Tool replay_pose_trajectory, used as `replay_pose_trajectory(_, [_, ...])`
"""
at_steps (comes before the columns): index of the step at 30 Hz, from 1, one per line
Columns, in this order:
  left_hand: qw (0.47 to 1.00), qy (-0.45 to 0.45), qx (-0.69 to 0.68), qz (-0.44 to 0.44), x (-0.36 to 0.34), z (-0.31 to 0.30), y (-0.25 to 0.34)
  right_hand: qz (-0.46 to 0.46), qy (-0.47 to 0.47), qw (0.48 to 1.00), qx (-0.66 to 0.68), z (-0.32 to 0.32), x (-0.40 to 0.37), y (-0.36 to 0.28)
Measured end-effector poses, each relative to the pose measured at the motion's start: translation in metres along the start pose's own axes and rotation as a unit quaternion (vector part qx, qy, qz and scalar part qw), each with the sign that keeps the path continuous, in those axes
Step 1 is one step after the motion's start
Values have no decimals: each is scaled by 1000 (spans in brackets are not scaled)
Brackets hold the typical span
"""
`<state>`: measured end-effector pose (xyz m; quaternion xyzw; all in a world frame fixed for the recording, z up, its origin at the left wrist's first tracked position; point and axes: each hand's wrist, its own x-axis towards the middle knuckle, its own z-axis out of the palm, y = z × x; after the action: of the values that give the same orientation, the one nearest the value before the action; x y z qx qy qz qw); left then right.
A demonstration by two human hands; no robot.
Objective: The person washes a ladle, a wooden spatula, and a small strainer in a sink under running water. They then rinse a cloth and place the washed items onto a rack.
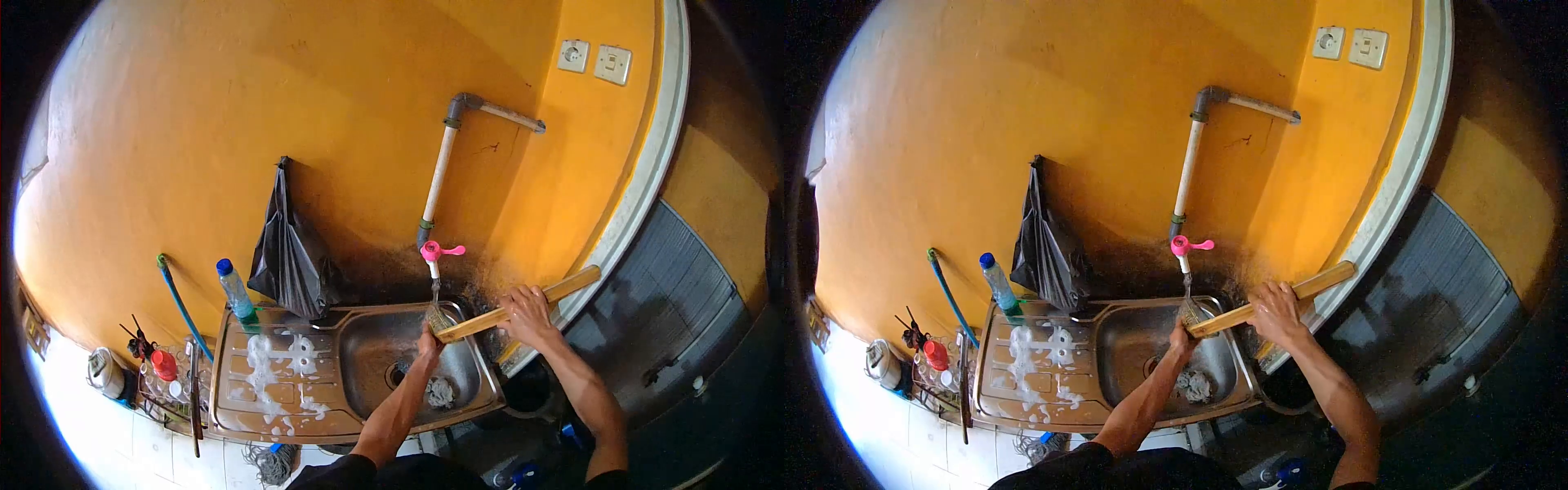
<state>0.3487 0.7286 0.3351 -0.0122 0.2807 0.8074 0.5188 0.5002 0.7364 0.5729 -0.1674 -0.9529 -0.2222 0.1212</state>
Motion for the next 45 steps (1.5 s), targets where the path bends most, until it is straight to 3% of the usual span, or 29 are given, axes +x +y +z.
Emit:
replay_pose_trajectory(4, [993,42,39,101,-7,-2,-2,9,30,999,-28,10,-12,1])
replay_pose_trajectory(5, [996,41,72,40,-3,-11,-5,2,11,1000,-29,21,-13,-2])
replay_pose_trajectory(6, [996,35,73,41,-2,-9,-6,-6,-6,1000,-30,29,-13,-4])
replay_pose_trajectory(8, [983,82,118,-116,-2,-2,-3,-3,-31,999,-16,27,-11,-8])
replay_pose_trajectory(9, [983,79,120,-115,-2,2,2,0,-19,1000,-15,18,-9,-9])
replay_pose_trajectory(11, [987,57,143,40,-9,9,12,20,46,999,13,17,-12,-3])
replay_pose_trajectory(13, [970,72,167,159,-24,25,23,25,47,998,20,1,-9,1])
replay_pose_trajectory(14, [971,74,167,153,-18,16,17,26,45,998,33,-4,-13,0])
replay_pose_trajectory(16, [966,54,243,-66,25,-16,-1,37,23,999,25,14,-21,-3])
replay_pose_trajectory(17, [956,99,264,-88,51,-35,-19,25,4,1000,16,19,-24,-4])
replay_pose_trajectory(18, [957,78,278,25,9,-13,-9,11,-12,1000,5,25,-24,-2])
replay_pose_trajectory(19, [963,85,247,65,8,-9,-4,12,45,998,34,34,-28,3])
replay_pose_trajectory(21, [967,95,217,99,-5,0,4,43,52,997,49,20,-30,-2])
replay_pose_trajectory(23, [937,73,177,291,-39,18,19,77,65,993,56,22,-36,-6])
replay_pose_trajectory(24, [937,75,177,290,-31,4,10,77,63,993,57,33,-39,-4])
replay_pose_trajectory(27, [903,38,353,243,13,-42,-16,40,32,997,65,51,-48,0])
replay_pose_trajectory(30, [912,-16,292,288,-30,-16,14,75,78,991,78,35,-57,-3])
replay_pose_trajectory(31, [919,-35,303,250,-60,3,35,72,100,988,93,41,-62,2])
replay_pose_trajectory(35, [929,-59,268,248,-41,-4,40,71,132,983,102,48,-84,2])
replay_pose_trajectory(36, [970,-117,195,90,-34,-7,44,69,129,984,102,52,-88,0])
replay_pose_trajectory(37, [976,-173,115,-70,-28,-10,47,83,138,981,104,56,-92,-1])
replay_pose_trajectory(40, [964,-166,160,-131,-1,-16,44,116,149,976,109,68,-101,-8])
replay_pose_trajectory(45, [959,-71,264,-76,-12,-4,53,206,138,960,131,82,-95,-26])
